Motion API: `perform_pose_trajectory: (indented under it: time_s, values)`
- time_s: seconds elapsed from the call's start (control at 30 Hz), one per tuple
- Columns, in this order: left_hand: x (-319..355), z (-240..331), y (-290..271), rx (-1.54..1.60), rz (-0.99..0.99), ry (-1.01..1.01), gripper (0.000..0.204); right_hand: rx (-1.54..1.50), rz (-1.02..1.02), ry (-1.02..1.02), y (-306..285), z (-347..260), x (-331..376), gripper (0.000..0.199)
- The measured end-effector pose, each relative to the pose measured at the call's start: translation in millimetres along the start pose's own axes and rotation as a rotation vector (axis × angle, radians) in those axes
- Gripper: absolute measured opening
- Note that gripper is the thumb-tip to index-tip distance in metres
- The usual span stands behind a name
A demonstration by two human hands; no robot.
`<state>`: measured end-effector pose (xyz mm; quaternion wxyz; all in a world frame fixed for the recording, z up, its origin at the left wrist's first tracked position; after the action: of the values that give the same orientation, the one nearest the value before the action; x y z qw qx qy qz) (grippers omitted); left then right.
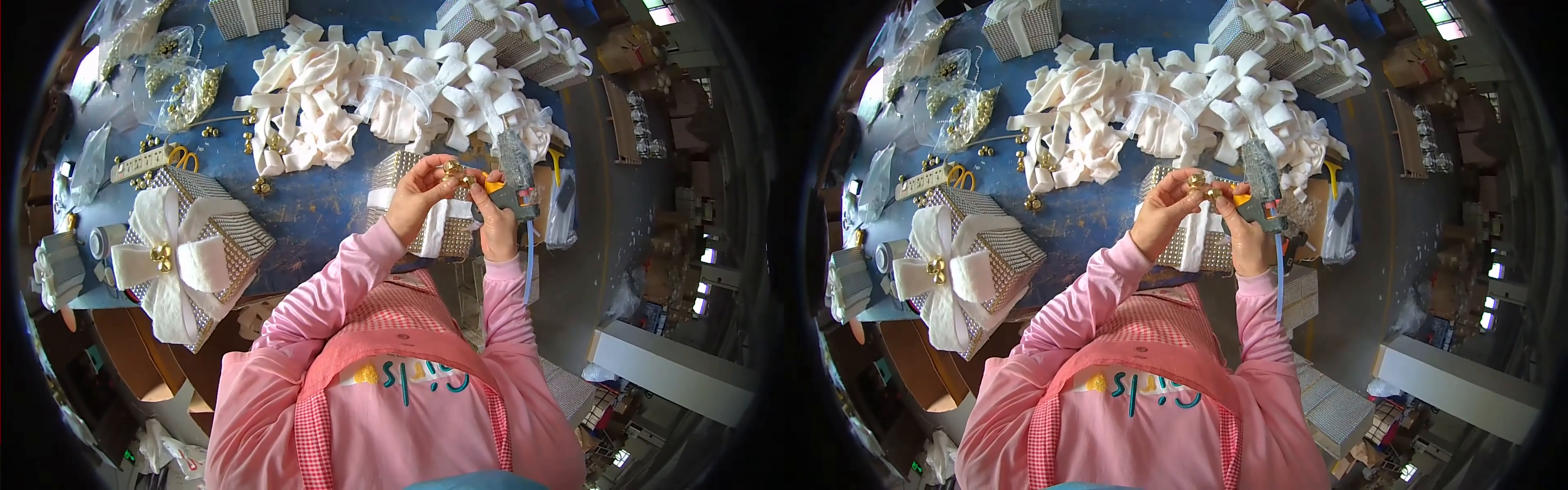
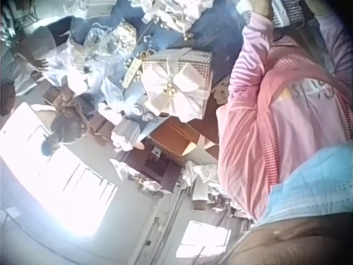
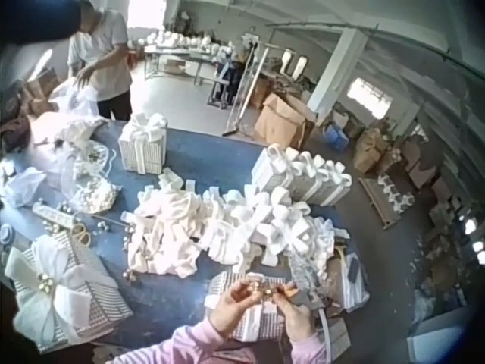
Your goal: Apply glue and attach decorative foam bows and gold ornaments to gift boxes using a hot glue gun.
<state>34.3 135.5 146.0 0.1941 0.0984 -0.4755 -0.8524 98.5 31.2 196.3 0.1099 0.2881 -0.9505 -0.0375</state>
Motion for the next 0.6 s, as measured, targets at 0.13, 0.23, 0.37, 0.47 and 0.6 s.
perform_pose_trajectory:
  time_s: [0.13,0.23,0.37,0.47,0.6]
  values:
    - [0.0,0.6,-1.4,-0.01,0.029,-0.01,0.032,0.022,0.024,0.034,2.8,0.1,-0.2,0.016]
    - [1.8,1.2,-3.5,-0.067,0.07,0.03,0.033,0.141,0.059,-0.041,1.6,-1.6,-0.8,0.019]
    - [2.3,12.3,-1.5,-0.494,0.123,0.196,0.026,0.403,0.123,-0.243,5.3,-15.9,0.6,0.023]
    - [6.8,26.4,8.4,-0.748,0.133,0.363,0.025,0.361,0.058,-0.173,12.8,-10.9,-1.0,0.024]
    - [7.6,28.7,10.3,-0.862,0.111,0.436,0.029,0.265,0.04,-0.152,15.3,-5.6,-1.8,0.022]
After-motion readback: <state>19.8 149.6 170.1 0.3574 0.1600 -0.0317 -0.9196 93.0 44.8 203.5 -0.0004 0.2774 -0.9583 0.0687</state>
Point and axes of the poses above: each hand's wrist, its own x-axis away from the middle knuckle, its own y-axis out of the palm, z = x × y, the point moved 6 cm from there along -x, towards the middle knuckle, and after that the axes turned 3 degrees about y, right-handed, at the moved point
